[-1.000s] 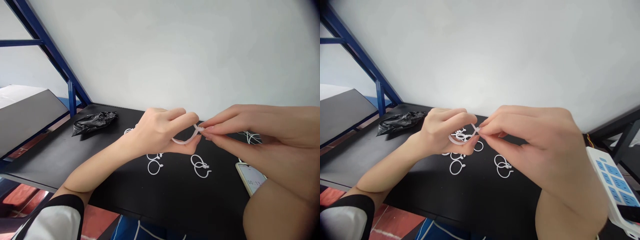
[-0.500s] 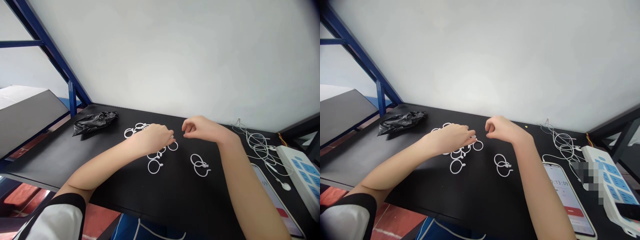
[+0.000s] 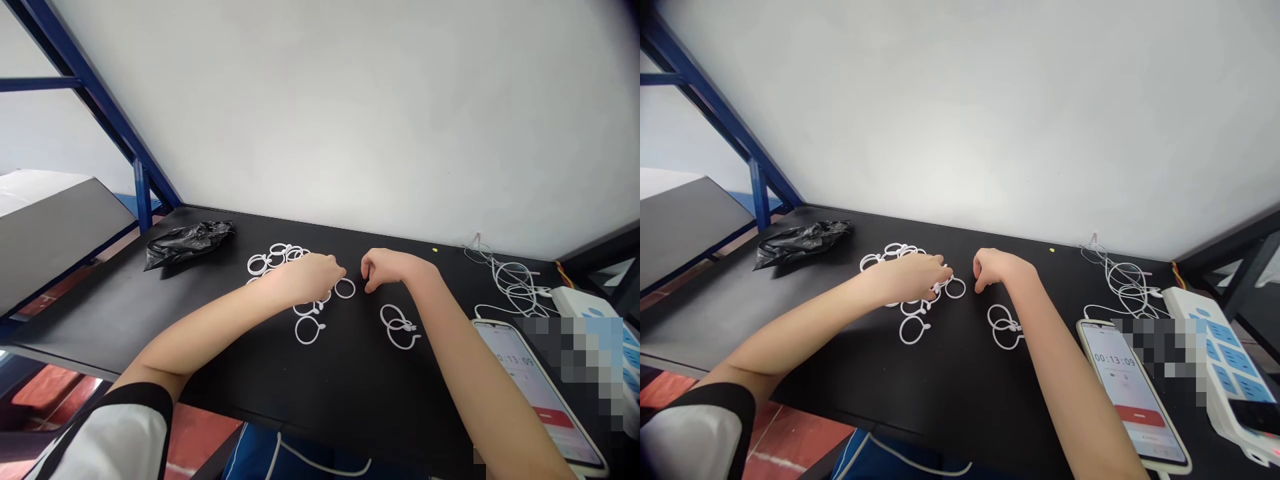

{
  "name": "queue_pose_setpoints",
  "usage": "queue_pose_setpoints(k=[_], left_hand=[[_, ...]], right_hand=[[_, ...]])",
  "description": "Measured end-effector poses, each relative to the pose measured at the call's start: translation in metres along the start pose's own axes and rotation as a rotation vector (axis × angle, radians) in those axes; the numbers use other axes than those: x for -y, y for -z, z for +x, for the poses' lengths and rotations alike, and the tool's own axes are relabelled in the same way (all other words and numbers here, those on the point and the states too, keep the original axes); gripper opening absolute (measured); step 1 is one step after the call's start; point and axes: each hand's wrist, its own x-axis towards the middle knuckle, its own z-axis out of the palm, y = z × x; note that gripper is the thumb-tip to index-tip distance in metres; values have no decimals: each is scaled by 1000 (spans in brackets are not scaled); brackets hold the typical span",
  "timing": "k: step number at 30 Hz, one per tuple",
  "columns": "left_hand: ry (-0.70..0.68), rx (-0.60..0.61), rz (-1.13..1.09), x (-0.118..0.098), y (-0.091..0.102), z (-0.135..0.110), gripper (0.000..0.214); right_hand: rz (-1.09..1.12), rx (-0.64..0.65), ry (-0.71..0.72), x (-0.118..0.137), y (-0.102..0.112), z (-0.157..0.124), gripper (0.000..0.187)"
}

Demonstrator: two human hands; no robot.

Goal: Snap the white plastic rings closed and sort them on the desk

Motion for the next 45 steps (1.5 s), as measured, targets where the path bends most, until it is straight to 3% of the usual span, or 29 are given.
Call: queue_pose_setpoints(k=[5, 8, 12, 14, 16, 18, 21, 25, 32, 42, 45], left_hand=[[-4, 40, 9, -4, 3, 0, 32], [-25, -4, 30, -5, 0, 0, 37], [-122, -244, 62, -13, -4, 4, 40], [-279, -432, 30, -23, -4, 7, 43], [-456, -520, -34, -34, -8, 10, 45], [-578, -479, -98, -45, -15, 13, 48], [-629, -372, -132, -56, -30, 17, 54], [-610, -286, -114, -60, -38, 22, 58], [-571, -258, -63, -63, -30, 26, 48], [-588, -314, -44, -55, -27, 21, 43], [-527, -467, -66, -45, -14, 20, 42]], right_hand=[[25, 8, 44, -1, 2, 0, 34], [46, 7, 73, -5, 7, -6, 35], [49, -31, 55, -15, 15, -16, 34], [54, -44, 63, -19, 17, -20, 29], [83, -43, 80, -21, 19, -23, 30], [119, -42, 92, -22, 19, -25, 38], [132, -59, 85, -24, 20, -28, 49], [134, -73, 77, -31, 19, -29, 55], [137, -92, 76, -39, 19, -29, 61], [175, -143, 93, -40, 19, -31, 66], [242, -298, 194, -34, 22, -38, 50]])
